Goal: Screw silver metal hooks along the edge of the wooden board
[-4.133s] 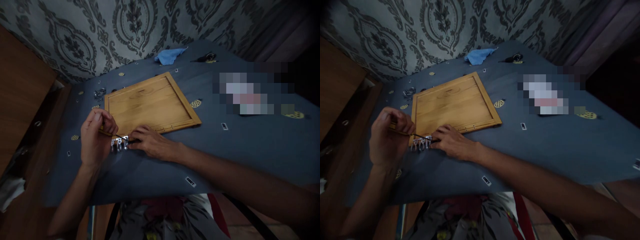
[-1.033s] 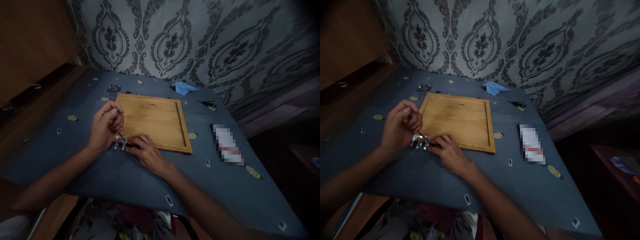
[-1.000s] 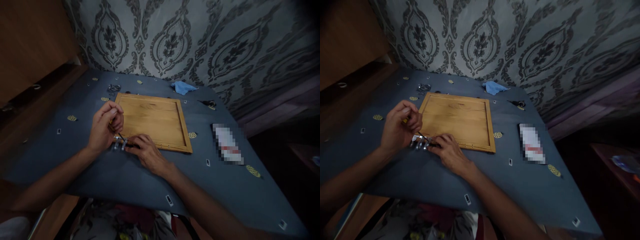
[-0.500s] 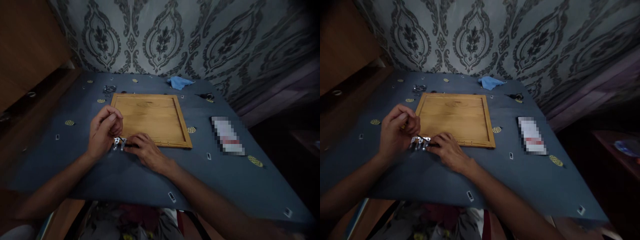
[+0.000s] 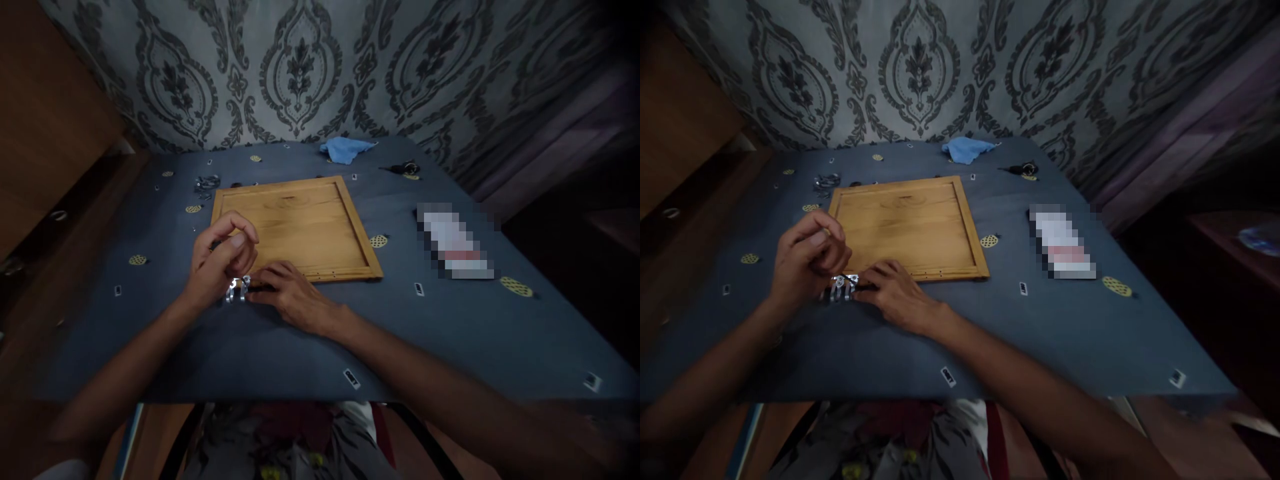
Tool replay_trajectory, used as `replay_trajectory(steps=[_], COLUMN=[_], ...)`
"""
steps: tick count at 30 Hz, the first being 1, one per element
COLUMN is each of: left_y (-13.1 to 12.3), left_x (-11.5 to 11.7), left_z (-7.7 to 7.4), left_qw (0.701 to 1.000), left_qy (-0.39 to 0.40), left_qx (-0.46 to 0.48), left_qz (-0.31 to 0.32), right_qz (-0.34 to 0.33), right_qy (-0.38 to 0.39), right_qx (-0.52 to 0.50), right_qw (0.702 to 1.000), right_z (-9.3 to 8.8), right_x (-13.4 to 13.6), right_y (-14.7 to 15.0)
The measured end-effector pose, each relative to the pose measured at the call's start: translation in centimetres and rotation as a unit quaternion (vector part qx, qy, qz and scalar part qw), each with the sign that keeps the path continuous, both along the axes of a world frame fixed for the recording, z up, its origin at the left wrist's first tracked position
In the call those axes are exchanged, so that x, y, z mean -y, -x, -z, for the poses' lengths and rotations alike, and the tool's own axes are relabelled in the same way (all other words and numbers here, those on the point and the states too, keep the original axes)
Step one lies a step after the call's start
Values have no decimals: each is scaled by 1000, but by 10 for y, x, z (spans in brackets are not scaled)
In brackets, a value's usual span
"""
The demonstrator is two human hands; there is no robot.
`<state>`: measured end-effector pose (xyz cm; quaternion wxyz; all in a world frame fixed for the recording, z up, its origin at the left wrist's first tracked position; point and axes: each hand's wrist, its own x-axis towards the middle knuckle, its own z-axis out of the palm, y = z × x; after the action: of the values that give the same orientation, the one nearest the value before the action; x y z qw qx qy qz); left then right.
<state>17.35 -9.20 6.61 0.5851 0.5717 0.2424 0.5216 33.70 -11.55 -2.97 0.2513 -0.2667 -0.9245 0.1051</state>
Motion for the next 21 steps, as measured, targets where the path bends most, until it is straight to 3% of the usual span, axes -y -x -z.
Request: replay_trajectory(steps=[8, 13, 17, 21], left_y=[5, 10, 15, 16], left_x=[-11, -20, -20, -12], left_z=[-4, -10, -11, -10], left_qw=[984, 973, 979, 993], left_qy=[31, 51, 36, 11], left_qx=[-81, -112, -114, -113], left_qz=[153, 193, 162, 16], right_qz=[5, 3, 1, 0], right_qy=[3, 5, 4, 2], right_qx=[-1, -1, -3, -4], right_qw=[1000, 1000, 1000, 1000], right_z=[2, 1, -1, -3], right_x=[-1, -2, -2, -2], right_y=[2, 2, 1, 1])
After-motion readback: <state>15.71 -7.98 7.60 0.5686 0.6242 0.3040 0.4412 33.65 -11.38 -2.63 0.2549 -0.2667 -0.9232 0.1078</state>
